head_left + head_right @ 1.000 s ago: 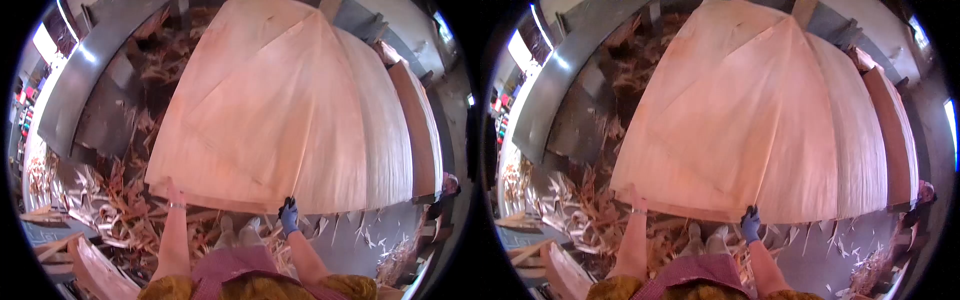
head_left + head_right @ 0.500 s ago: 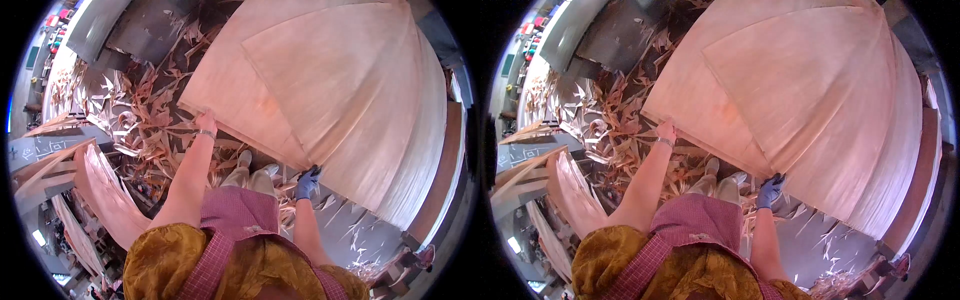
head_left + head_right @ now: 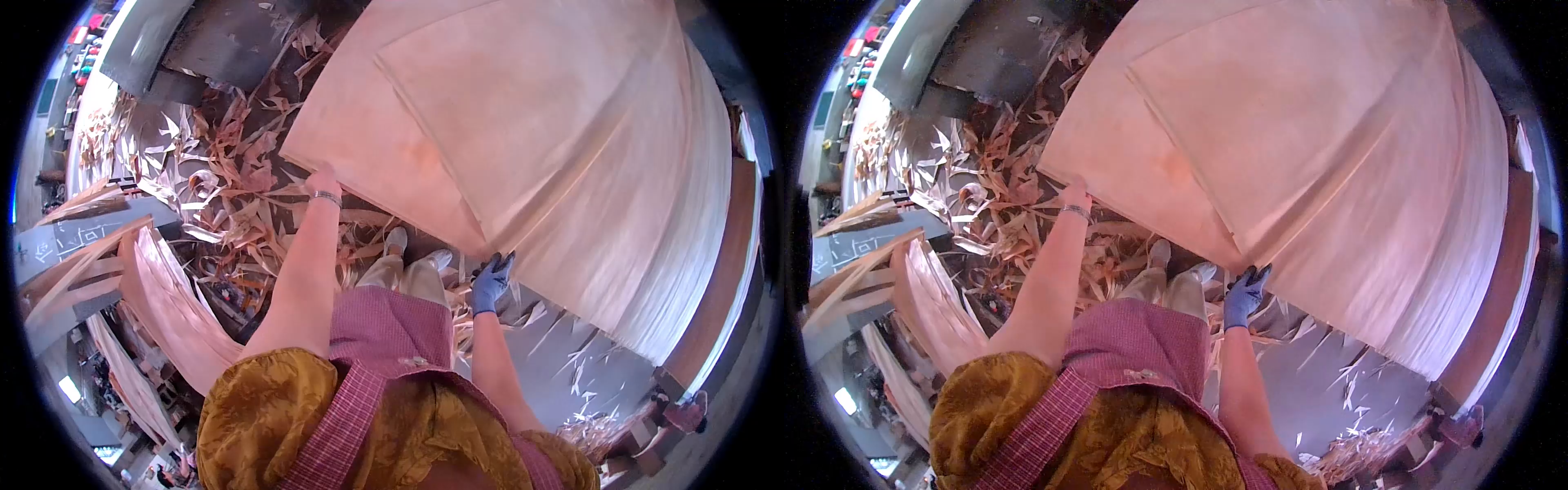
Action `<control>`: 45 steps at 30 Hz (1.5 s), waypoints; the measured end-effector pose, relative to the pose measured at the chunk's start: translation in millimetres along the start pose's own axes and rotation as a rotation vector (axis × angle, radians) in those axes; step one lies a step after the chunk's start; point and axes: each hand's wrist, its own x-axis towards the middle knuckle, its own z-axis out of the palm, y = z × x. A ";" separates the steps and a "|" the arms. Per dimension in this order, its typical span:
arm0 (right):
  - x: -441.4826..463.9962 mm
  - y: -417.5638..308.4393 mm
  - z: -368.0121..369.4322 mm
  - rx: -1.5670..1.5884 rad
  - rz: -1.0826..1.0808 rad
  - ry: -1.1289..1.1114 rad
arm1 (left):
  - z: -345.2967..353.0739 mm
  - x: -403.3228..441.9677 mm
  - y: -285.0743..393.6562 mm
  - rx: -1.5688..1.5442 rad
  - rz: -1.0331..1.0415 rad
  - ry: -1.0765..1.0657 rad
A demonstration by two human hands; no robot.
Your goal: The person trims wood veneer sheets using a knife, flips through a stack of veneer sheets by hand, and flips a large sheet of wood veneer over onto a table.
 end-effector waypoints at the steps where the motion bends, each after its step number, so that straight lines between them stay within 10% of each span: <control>1: 5.6 10.9 3.2 -0.050 -0.143 0.084 | -1.0 -1.6 1.9 -0.008 -0.009 0.003; 3: 19.3 42.0 15.3 -0.159 -0.429 0.253 | -1.2 -4.3 5.3 -0.048 -0.068 -0.010; 7: 0.3 2.3 3.9 0.011 0.053 0.028 | -1.3 0.2 10.0 -0.104 -0.157 0.027; 26: -1.3 2.4 12.8 0.328 0.016 0.069 | -9.1 52.6 0.4 0.144 -0.151 -0.071; 28: 1.4 13.1 10.5 0.358 -0.023 0.049 | -20.1 54.6 -2.7 0.497 0.064 -0.243; 30: -12.4 21.8 -2.9 0.395 -0.057 -0.013 | -42.6 55.5 -5.2 1.641 0.828 -0.348; 34: -73.4 112.7 -1.3 0.158 -0.246 -0.109 | -24.6 -81.4 15.1 1.054 0.961 0.059; 36: -109.9 91.6 7.8 0.323 0.094 -0.206 | -17.2 -137.6 10.9 1.204 1.354 -0.312; 38: -82.5 84.6 34.0 0.042 -0.334 0.102 | -10.3 -158.6 -4.5 1.369 1.434 -0.632; 39: -73.4 85.0 42.7 -0.109 -0.529 0.251 | -1.2 -168.3 -7.5 1.428 1.428 -0.686; 45: -47.3 34.0 -10.4 0.352 -0.089 0.079 | 30.2 -203.7 -3.0 1.710 1.296 -0.826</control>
